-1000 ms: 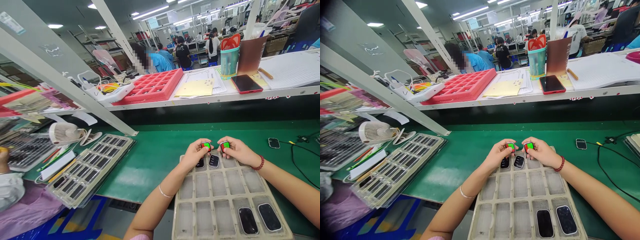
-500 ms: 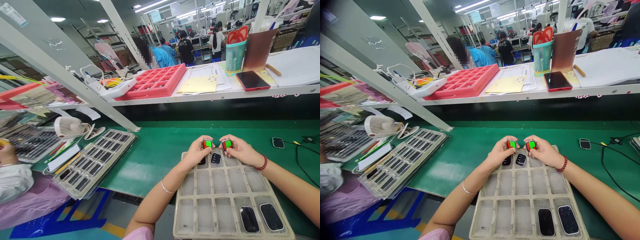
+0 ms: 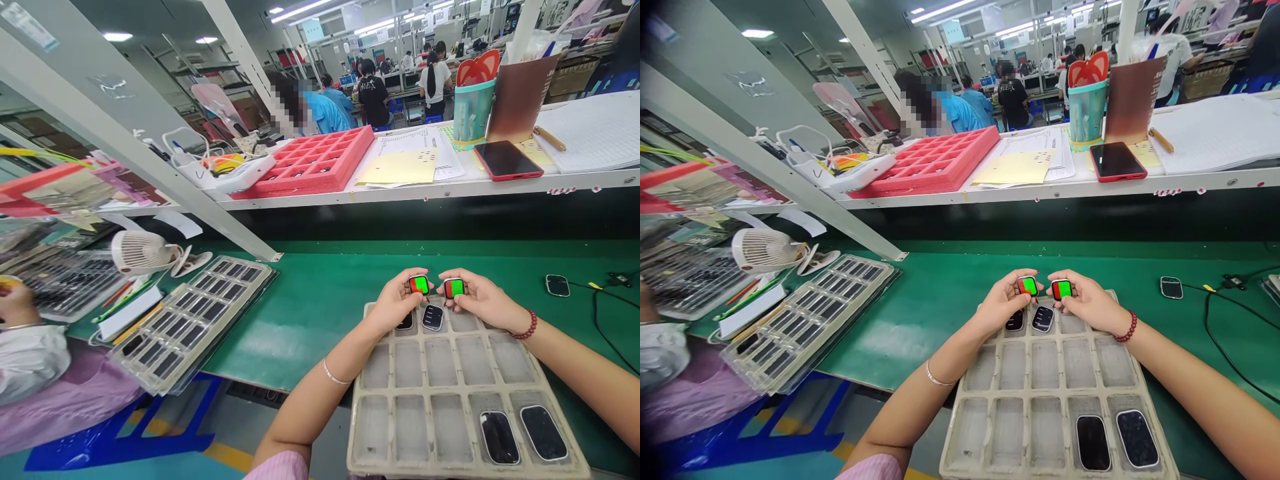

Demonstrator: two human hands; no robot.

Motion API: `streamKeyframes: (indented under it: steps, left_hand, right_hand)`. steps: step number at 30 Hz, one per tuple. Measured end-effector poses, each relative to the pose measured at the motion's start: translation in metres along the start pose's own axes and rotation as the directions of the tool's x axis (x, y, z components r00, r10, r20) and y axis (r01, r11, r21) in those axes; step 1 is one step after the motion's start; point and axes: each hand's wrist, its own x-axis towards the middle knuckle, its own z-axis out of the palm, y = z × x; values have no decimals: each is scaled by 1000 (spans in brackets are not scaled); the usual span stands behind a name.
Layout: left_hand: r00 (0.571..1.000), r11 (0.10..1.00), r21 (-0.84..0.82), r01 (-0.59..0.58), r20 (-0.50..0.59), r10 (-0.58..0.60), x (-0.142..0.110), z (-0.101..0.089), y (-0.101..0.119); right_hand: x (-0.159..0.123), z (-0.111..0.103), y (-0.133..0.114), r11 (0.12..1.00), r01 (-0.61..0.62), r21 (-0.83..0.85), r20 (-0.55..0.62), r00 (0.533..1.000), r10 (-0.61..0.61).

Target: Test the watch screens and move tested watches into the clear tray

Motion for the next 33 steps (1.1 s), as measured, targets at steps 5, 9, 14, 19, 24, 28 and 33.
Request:
streamKeyframes:
  steps: [5, 9, 14, 19, 24, 28, 33]
  left_hand:
    - [999, 1000, -13, -4, 36, 4, 0, 0, -1]
    - [998, 1000, 12, 7, 55, -8, -1, 0, -1]
    - [998, 998, 59, 14, 64, -18, -2, 0, 0]
    - [998, 997, 72, 11, 55, -15, -2, 1, 3]
    - [999, 998, 58, -8, 53, 4, -2, 1, 3]
    - [999, 999, 39, -17, 50, 15, -2, 0, 3]
    - [998, 999, 37, 9, 57, -11, -2, 2, 5]
  right_hand:
    - [-2, 1, -3, 999, 13, -37, 31, 999, -12]
    - [-3, 1, -8, 998, 2, -55, 20, 1000, -1]
    - [-4, 1, -10, 993, -3, -118, -4, 1000, 3]
    - [-4, -1, -9, 988, 22, -155, -19, 1000, -25]
    - [-6, -1, -12, 988, 32, -149, -35, 999, -38]
    - [-5, 0, -12, 991, 24, -134, -46, 998, -31]
    - [-3, 1, -6, 998, 41, -43, -29, 999, -42]
